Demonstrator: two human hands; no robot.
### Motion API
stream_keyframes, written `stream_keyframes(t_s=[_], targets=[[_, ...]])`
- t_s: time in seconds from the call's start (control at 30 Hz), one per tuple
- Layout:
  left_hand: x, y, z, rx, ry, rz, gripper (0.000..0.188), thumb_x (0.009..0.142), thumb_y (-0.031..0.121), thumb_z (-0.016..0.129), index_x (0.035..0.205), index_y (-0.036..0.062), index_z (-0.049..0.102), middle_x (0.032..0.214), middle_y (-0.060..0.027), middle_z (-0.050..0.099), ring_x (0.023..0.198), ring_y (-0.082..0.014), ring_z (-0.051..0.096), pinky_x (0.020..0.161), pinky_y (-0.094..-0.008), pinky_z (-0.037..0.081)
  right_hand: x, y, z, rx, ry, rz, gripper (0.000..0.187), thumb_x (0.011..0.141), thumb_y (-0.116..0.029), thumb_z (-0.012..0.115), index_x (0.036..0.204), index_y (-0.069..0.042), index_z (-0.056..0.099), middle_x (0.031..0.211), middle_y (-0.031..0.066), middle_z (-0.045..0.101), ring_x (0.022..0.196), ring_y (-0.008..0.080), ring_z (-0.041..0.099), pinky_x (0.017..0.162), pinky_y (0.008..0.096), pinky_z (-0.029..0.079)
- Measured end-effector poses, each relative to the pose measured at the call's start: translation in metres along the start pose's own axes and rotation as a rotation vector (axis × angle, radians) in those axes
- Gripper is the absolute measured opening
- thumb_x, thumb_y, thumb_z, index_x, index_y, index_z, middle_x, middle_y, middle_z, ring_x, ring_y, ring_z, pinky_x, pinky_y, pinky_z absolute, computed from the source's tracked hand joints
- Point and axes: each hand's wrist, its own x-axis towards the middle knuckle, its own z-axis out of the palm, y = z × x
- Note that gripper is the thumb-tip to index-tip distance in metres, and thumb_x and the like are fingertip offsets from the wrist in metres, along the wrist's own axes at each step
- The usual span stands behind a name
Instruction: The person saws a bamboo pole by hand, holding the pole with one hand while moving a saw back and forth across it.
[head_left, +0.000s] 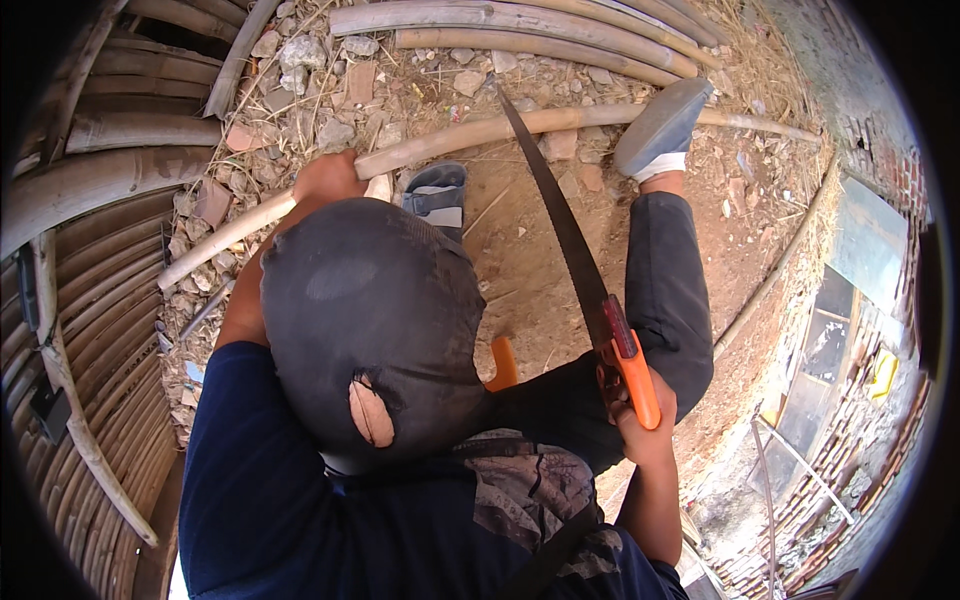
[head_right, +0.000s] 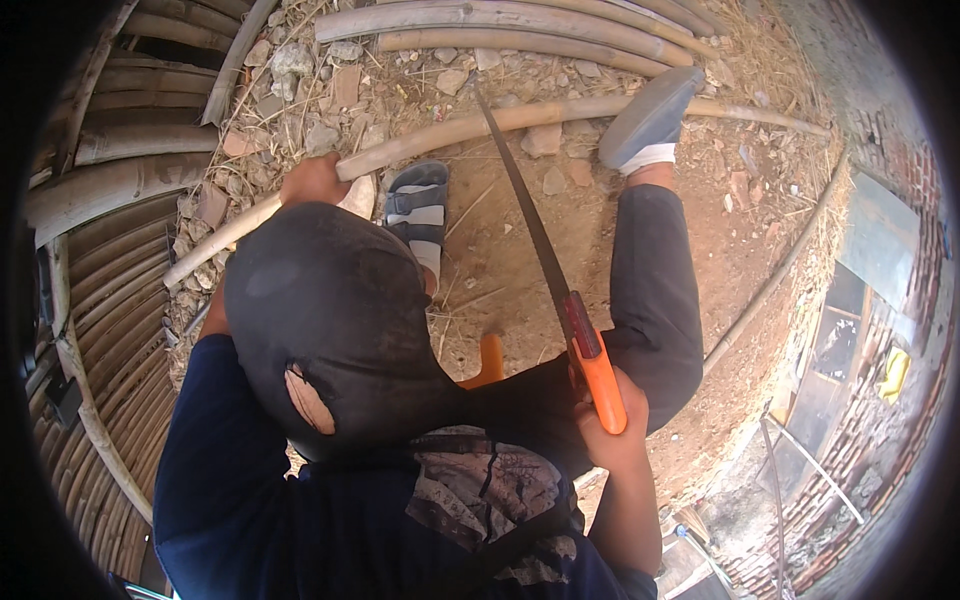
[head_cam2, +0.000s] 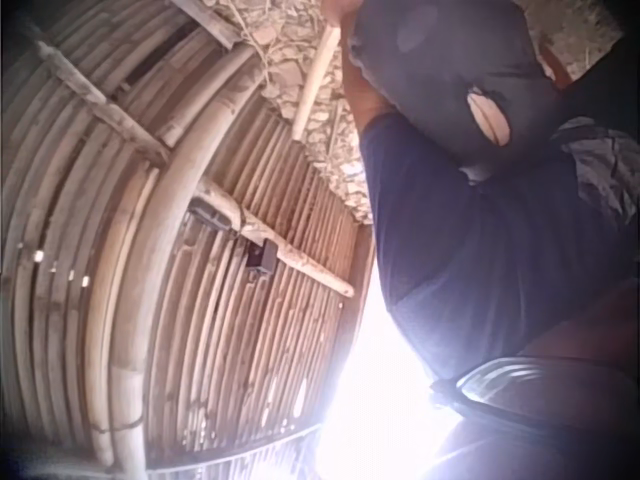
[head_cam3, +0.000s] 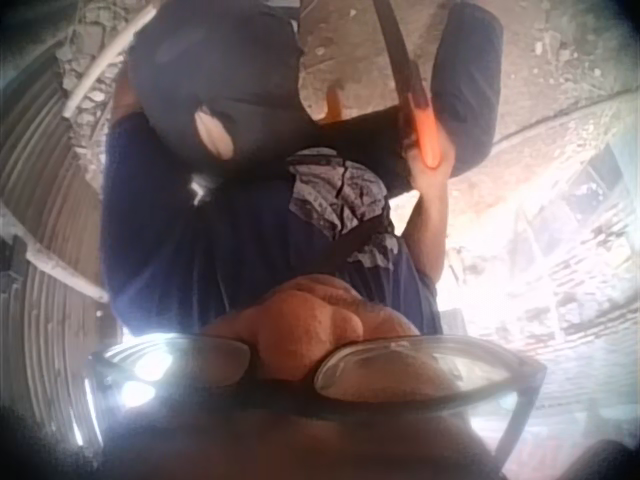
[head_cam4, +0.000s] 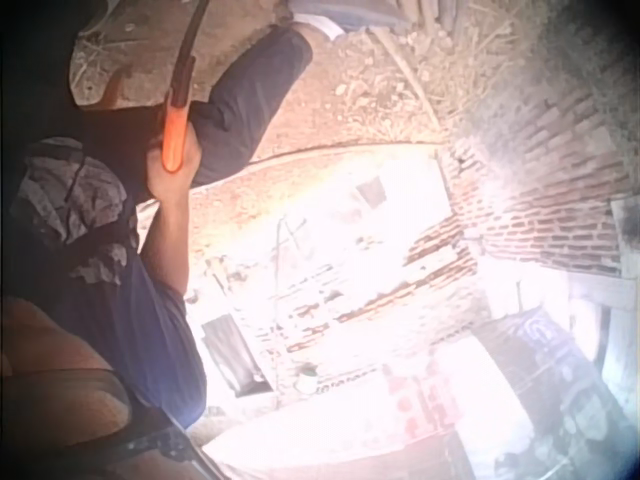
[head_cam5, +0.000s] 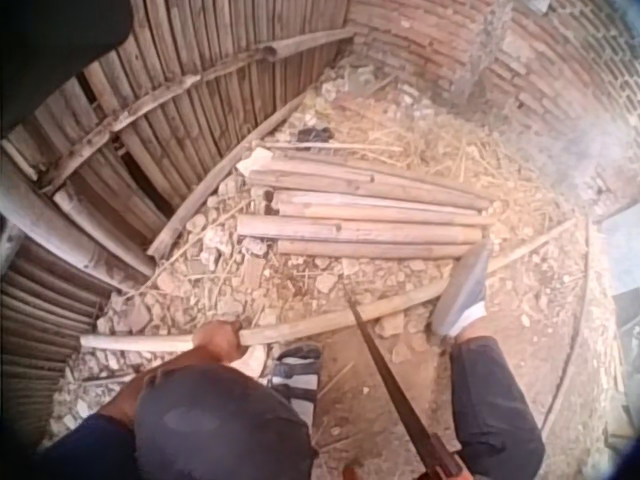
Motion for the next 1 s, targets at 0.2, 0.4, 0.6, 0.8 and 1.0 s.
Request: stream_keyframes(t_s=[0.2,0.4,0.6,0.8,1.0], targets=[[0.001,0.001,0.0,-0.008,-0.033,-0.022,0.042,0.085,0.038,0.072,0.12,0.0143,0.07,0.103,-0.0168,0.077,0.099,-0.0361,0.074,0.089,-0.0494,0.058,0.005,-0.012,-0.004,-0.017,-0.045,0.014,0.023,0.072,0.001,0.057,0.095,0.001,0.061,0.092,0.0068,0.065,0.079,0.014,0.059,0.078,0.0279,0.05],[0.004,0.0,-0.001,0.003,-0.078,-0.031,0.043,0.087,0.04,0.072,0.121,0.0137,0.069,0.107,-0.0164,0.076,0.101,-0.0359,0.074,0.091,-0.049,0.057,0.009,-0.019,-0.014,0.012,-0.053,0.045,0.02,0.072,0.003,0.055,0.091,-0.002,0.057,0.092,0.0075,0.064,0.079,0.0137,0.058,0.074,0.0271,0.049],[0.004,0.0,0.002,0.003,-0.061,-0.014,0.04,0.087,0.04,0.071,0.118,0.0137,0.07,0.106,-0.0164,0.076,0.1,-0.0358,0.074,0.091,-0.0487,0.057,0.053,-0.023,0.007,0.088,-0.106,0.019,0.016,0.075,0.005,0.054,0.09,-0.002,0.056,0.088,0.0049,0.059,0.075,0.0124,0.054,0.071,0.0266,0.047],[0.004,-0.001,-0.002,0.008,-0.082,-0.025,0.039,0.088,0.039,0.07,0.118,0.0144,0.069,0.104,-0.0165,0.076,0.099,-0.0364,0.073,0.09,-0.049,0.058,0.036,-0.008,-0.011,-0.074,-0.076,0.008,0.018,0.074,0.003,0.056,0.091,-0.002,0.057,0.085,0.0028,0.059,0.074,0.0118,0.055,0.071,0.0261,0.047],[0.005,0.0,0.003,0.017,-0.073,-0.013,0.039,0.088,0.039,0.07,0.118,0.014,0.069,0.104,-0.017,0.076,0.1,-0.0362,0.074,0.089,-0.0494,0.058,0.055,-0.012,-0.004,-0.058,-0.098,-0.013,0.019,0.076,0.004,0.057,0.095,0.0,0.06,0.087,0.0039,0.06,0.077,0.012,0.055,0.074,0.0266,0.047]])
